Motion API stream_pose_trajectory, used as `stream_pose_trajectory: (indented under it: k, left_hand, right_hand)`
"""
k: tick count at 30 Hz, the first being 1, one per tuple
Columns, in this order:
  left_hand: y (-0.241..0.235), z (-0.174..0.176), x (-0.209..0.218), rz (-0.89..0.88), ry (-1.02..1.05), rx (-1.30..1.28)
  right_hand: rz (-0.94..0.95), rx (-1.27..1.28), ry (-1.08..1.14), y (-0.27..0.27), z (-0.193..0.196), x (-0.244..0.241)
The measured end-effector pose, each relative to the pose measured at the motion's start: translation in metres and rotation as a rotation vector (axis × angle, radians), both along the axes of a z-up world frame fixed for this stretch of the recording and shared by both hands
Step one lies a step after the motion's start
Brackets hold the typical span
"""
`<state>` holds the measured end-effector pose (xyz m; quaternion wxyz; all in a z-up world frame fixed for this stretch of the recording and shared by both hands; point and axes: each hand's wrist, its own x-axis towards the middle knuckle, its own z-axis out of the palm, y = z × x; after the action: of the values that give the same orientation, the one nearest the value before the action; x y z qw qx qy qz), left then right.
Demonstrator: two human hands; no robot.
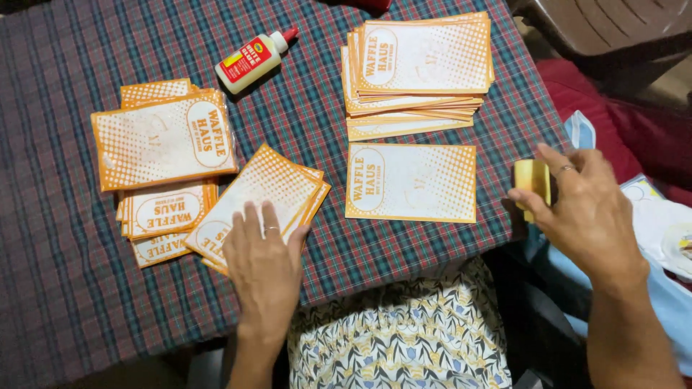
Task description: Applying glue to paper bags using a sponge applicator and folding them to assemble.
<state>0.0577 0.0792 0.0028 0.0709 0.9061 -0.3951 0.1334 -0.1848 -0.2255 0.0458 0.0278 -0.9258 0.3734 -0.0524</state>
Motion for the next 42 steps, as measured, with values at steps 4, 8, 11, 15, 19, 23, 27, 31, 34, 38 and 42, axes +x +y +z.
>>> stream_pose_trajectory:
  k: [4, 8, 11, 15, 19, 23, 27, 31, 34, 38, 42]
  left_hand:
    - [-0.049, -0.005, -0.024, -0.394, 0.640, -0.560]
    - [-0.076, -0.013, -0.023, -0.784, 0.205, -0.270]
    - [-0.081, -0.019, -0.018, -0.813, 0.201, -0.249]
    - [-0.085, -0.010, -0.010, -0.880, 0.056, -0.289]
    - [-0.090, -0.016, -0.005, -0.893, 0.101, -0.371]
    - [-0.095, -0.019, 0.001, -0.845, 0.212, -0.358]
    - [-0.100, -0.011, 0.005, -0.737, 0.440, -0.336]
    - [-0.108, 0.006, 0.012, -0.453, 0.860, -0.316]
    - [-0.110, 0.016, 0.015, -0.460, 0.861, -0.406]
    - [-0.114, 0.022, 0.003, -0.551, 0.354, -0.555]
    - [-0.118, 0.007, -0.022, -0.444, -0.095, -0.557]
  right_hand:
    - [-0.069, 0.266, -0.020, -0.014, -0.013, -0.001]
    - [-0.139, 0.365, -0.092, -0.018, -0.016, -0.001]
    - [-0.339, 0.831, -0.461, -0.018, -0.019, -0.006]
    - [-0.304, 1.036, -0.846, -0.023, -0.031, -0.019]
    - [-0.326, 1.115, -1.105, -0.033, -0.049, -0.033]
    - [-0.310, 1.113, -1.160, -0.031, -0.047, -0.036]
    - [-0.246, 1.052, -1.212, -0.031, -0.052, -0.040]
    - [-0.212, 0.956, -1.228, -0.029, -0.054, -0.042]
    - [-0.218, 0.864, -1.242, -0.024, -0.052, -0.038]
    - [-0.205, 0.845, -1.258, -0.021, -0.053, -0.033]
    - [-0.177, 0.868, -1.241, -0.018, -0.052, -0.028]
